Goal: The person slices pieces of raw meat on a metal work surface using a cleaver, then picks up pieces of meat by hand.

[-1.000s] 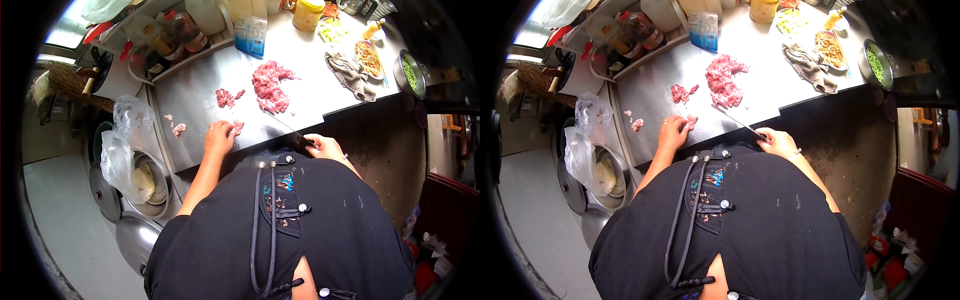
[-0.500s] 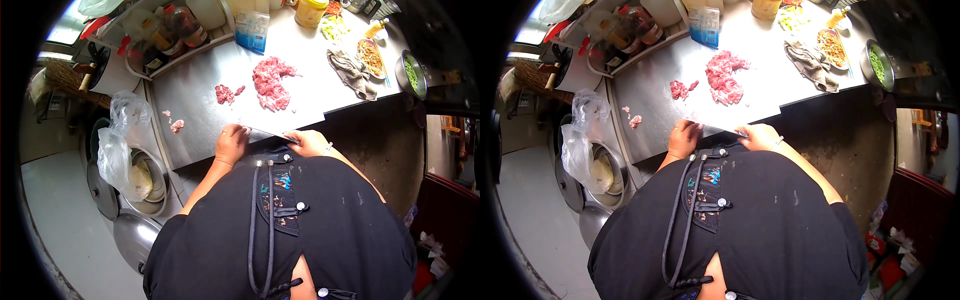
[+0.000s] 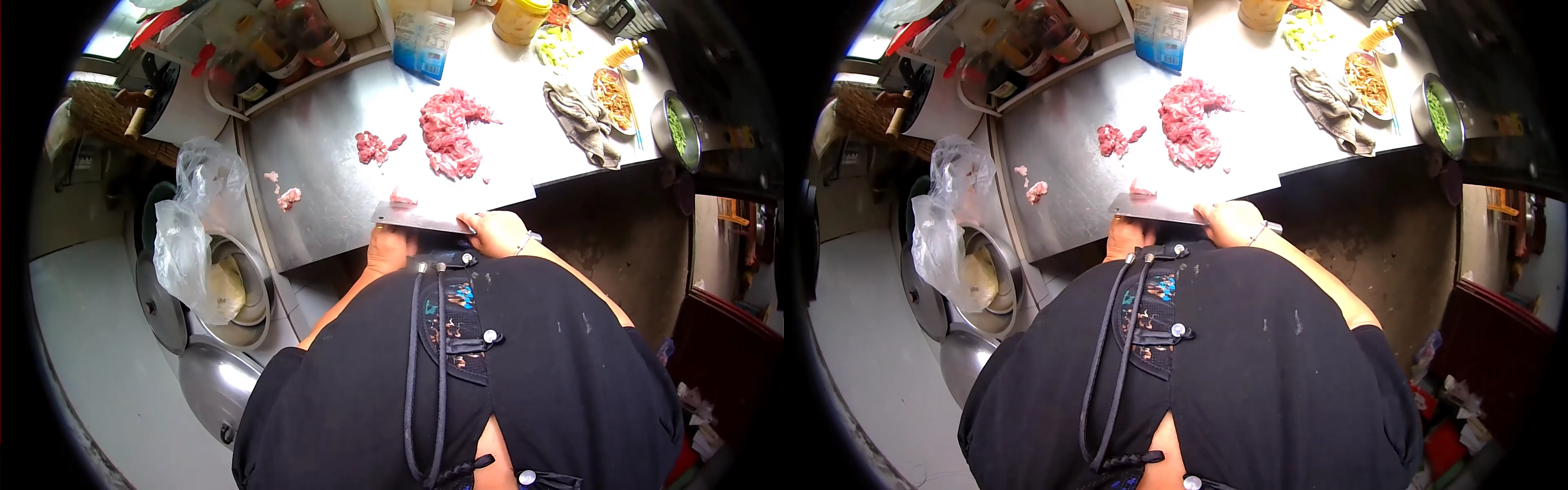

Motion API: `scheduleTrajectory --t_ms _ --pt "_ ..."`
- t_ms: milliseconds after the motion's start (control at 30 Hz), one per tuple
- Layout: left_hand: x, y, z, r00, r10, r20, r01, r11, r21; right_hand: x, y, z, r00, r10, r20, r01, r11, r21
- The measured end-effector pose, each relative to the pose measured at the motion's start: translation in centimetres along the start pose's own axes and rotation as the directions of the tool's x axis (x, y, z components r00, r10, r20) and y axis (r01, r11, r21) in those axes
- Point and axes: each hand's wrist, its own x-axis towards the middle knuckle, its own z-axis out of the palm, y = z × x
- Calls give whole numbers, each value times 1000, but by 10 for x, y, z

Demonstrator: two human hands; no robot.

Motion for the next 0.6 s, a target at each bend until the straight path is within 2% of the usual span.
scheduleTrajectory --t_ms 33,167,233,367,433,600 --pt "-1 -1 0 997 -35 63 38 998 -43 1 0 2 1000 -1 -20 0 999 -35" --pt "-1 -2 2 997 -24 67 26 999 -25 3 -5 -1 1000 -8 -21 7 998 -65" --pt "2 2 -2 971 -158 179 184 973 -139 2 -3 0 995 -53 -84 42 991 -125" --pt "9 12 -11 961 -186 205 230 948 -217 10 -1 9 985 -99 -140 72 980 -184" --pt "15 15 -12 996 81 -43 -80 997 21 16 -2 12 982 -121 -143 89 973 -211" --pt "17 19 -14 999 27 22 -27 1000 12 33 -6 21 981 -113 -161 68 963 -260"
